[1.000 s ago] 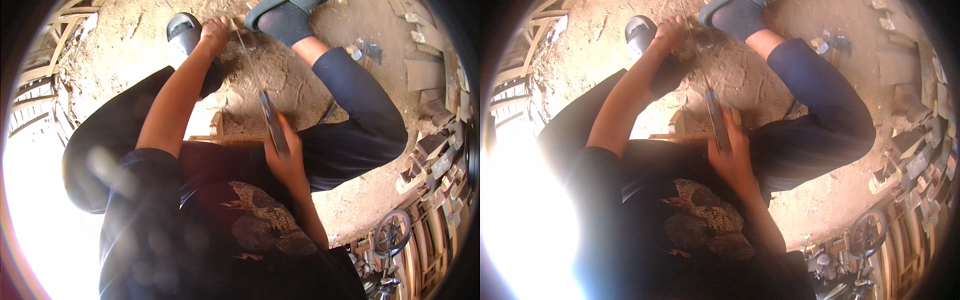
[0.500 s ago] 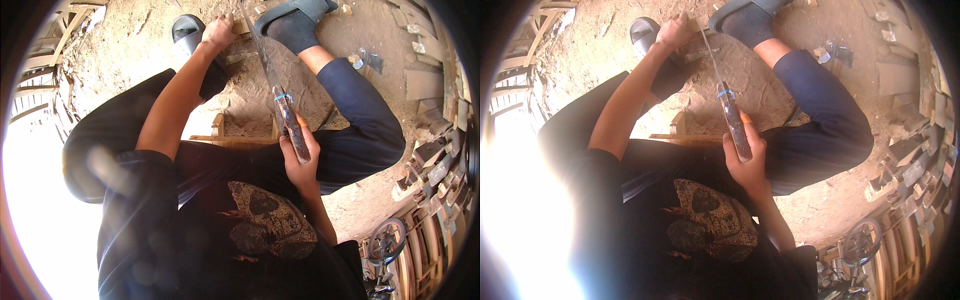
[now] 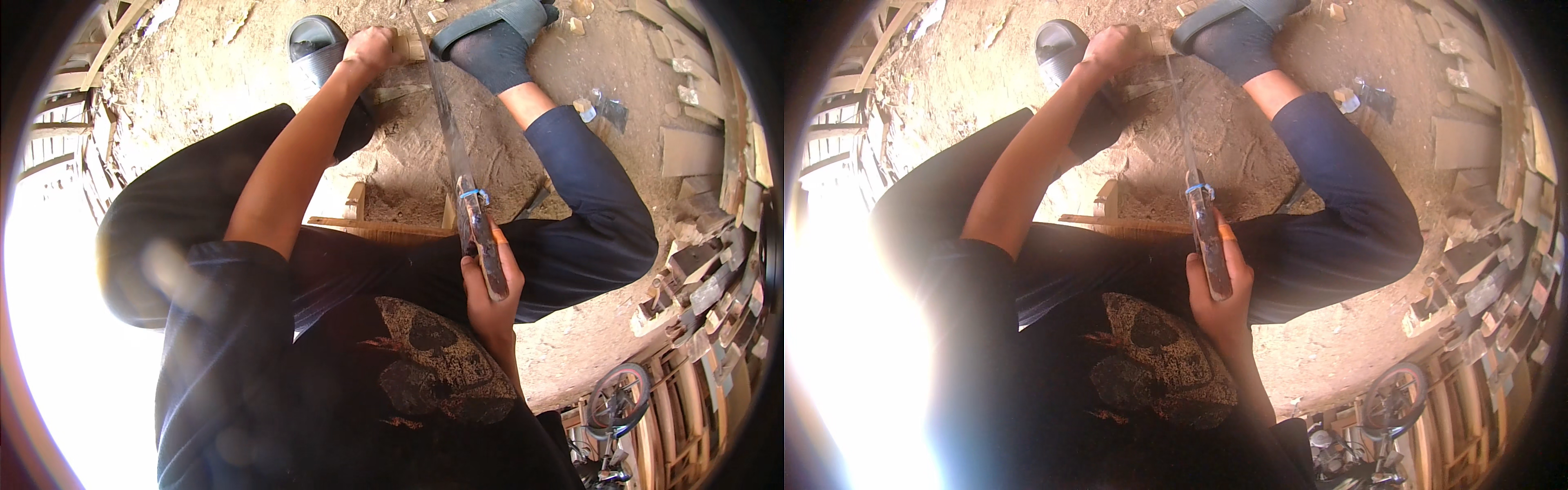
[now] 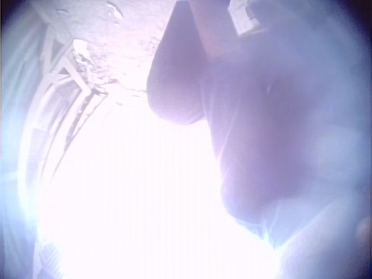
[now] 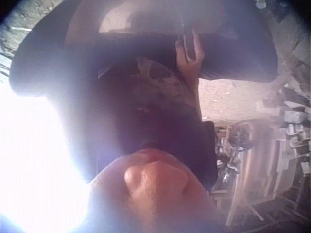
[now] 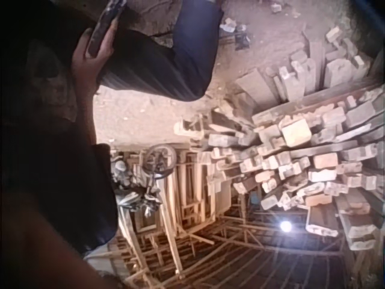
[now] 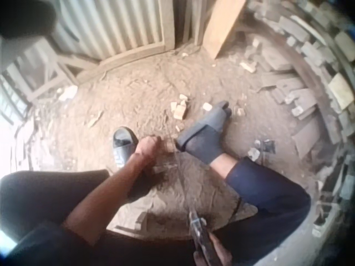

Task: The person sits on the ground and uses a hand axe to split small pieces of wood into smaller blocks. They then use a hand saw to cut the wood pieces further. The cut pieces are placed on the ground nearby.

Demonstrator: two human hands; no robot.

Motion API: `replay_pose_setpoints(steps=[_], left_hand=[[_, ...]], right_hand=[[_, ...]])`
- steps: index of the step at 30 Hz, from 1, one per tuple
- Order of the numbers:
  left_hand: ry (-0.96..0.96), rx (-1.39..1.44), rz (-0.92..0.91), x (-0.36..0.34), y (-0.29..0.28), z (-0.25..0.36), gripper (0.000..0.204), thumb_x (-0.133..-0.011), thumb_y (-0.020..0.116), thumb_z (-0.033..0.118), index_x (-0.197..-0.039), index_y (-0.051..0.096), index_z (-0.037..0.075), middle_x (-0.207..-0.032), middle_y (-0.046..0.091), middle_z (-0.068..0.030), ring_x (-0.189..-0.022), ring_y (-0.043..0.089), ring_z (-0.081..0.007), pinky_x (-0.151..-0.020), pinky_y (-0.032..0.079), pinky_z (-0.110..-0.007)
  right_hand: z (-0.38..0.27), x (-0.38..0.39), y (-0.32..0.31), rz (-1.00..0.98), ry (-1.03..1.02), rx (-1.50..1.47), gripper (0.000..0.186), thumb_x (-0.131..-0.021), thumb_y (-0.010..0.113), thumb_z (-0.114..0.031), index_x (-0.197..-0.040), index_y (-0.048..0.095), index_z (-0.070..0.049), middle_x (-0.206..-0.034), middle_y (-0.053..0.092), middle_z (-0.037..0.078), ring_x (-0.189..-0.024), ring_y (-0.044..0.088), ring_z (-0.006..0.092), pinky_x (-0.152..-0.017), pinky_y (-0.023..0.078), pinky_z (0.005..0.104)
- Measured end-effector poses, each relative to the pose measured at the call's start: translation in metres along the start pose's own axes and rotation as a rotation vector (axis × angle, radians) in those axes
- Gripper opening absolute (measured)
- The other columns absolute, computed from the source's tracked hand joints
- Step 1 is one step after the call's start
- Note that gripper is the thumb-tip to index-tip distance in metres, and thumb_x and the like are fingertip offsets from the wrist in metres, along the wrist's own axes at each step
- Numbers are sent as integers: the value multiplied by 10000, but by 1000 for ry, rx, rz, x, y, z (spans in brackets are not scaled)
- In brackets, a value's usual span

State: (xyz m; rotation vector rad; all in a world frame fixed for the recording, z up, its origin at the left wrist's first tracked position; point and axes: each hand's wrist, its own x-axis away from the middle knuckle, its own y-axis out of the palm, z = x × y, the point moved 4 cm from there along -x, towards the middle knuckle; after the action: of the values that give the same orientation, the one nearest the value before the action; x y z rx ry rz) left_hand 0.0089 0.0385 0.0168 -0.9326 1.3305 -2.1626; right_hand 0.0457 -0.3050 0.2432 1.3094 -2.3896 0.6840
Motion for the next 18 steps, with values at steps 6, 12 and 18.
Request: replay_pose_setpoints(steps=[6, 12, 18], left_hand=[[-33, -18, -28, -6, 1, 1, 417, -759, 720, 424, -1013, 669, 96, -988, 686, -140, -952, 658, -320, -840, 526, -425], [-61, -18, -22, -7, -3, 1, 412, -751, 731, 424, -1000, 679, 100, -1006, 685, -146, -968, 658, -313, -858, 526, -412], [-74, 12, -11, -8, 0, 4, 387, -808, 648, 412, -1025, 683, 94, -1036, 680, -164, -991, 654, -323, -862, 524, -416]], right_hand=[[-12, 11, -1, -28, 22, 46, 557, -834, 566, 12, -1377, 440, 19, -1056, 667, 127, -894, 605, 103, -804, 466, 245], [-18, 12, 6, -39, -77, 61, 586, -841, 550, 15, -1407, 400, 8, -1134, 653, 162, -912, 622, 117, -806, 469, 250], [-26, 10, 8, -80, -85, 72, 616, -839, 545, 25, -1428, 366, 6, -1186, 632, 193, -982, 631, 142, -832, 470, 256]])
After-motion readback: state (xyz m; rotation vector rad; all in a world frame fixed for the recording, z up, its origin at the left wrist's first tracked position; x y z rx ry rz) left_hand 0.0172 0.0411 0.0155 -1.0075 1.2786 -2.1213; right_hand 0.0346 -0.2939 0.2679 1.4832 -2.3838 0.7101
